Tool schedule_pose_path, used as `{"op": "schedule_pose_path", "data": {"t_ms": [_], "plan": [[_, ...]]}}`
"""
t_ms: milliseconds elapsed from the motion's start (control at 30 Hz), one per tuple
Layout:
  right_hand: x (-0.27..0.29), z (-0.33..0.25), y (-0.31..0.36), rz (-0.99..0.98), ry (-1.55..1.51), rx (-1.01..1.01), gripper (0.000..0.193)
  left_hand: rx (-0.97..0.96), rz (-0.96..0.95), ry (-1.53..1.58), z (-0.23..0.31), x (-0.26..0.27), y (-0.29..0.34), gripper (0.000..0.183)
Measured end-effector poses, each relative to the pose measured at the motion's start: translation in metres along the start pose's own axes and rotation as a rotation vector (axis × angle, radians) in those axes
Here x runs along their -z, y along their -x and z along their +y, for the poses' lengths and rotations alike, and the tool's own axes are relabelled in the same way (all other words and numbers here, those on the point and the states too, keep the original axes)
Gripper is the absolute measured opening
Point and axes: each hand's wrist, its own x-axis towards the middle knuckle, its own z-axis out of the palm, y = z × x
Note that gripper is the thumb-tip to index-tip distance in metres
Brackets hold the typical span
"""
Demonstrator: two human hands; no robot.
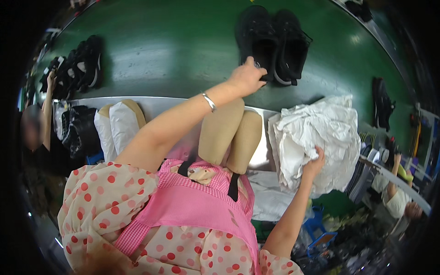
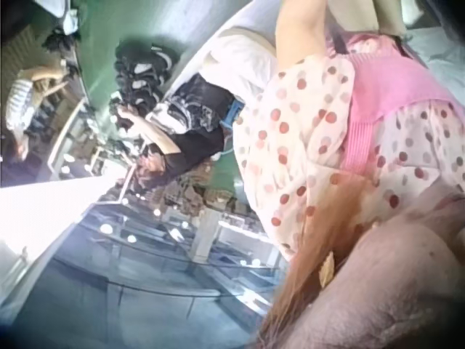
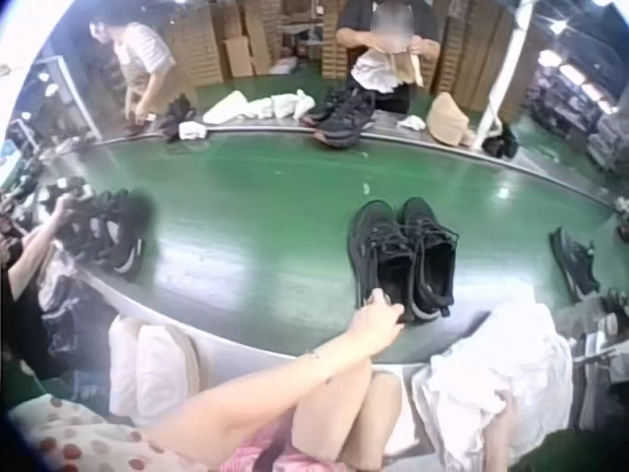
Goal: The person sits on the floor and repeatedly stuffs white paper into black sneakers, then places the shoes on the floor. The person handles shoe trees and paper, inserting paper into each shoe one at a time.
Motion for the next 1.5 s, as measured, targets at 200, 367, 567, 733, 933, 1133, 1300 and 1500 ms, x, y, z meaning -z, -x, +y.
{"op": "schedule_pose_path", "data": {"t_ms": [200, 367, 567, 733, 933, 1133, 1300, 1500], "plan": [[0.025, -0.002, -0.007, -0.175, -0.124, -0.138, 0.035, 0.153, 0.067, 0.472, -0.044, 0.041, 0.037, 0.029], [0.068, -0.042, -0.01, -0.009, 0.028, -0.037, 0.034, 0.128, -0.158, 0.372, -0.089, -0.002, 0.095, 0.038], [0.039, -0.205, 0.013, -0.015, -0.237, 0.199, 0.036, 0.14, -0.249, 0.473, -0.072, 0.009, 0.129, 0.042], [-0.058, -0.284, 0.031, -0.313, -0.303, 0.422, 0.046, 0.36, -0.189, 0.883, -0.073, 0.015, 0.128, 0.039], [-0.058, -0.302, 0.035, -0.603, -0.429, 0.255, 0.051, 0.579, -0.358, 1.238, -0.074, 0.031, 0.134, 0.036], [-0.068, -0.306, 0.052, -0.421, -0.384, 0.364, 0.048, 0.56, -0.451, 1.396, -0.086, 0.029, 0.14, 0.041], [-0.05, -0.327, 0.057, -0.403, -0.478, 0.438, 0.047, 0.62, -0.304, 1.408, -0.107, 0.013, 0.146, 0.042], [-0.056, -0.328, 0.033, -0.778, -0.796, 0.296, 0.041, 0.519, -0.213, 1.13, -0.123, 0.008, 0.151, 0.045]]}}
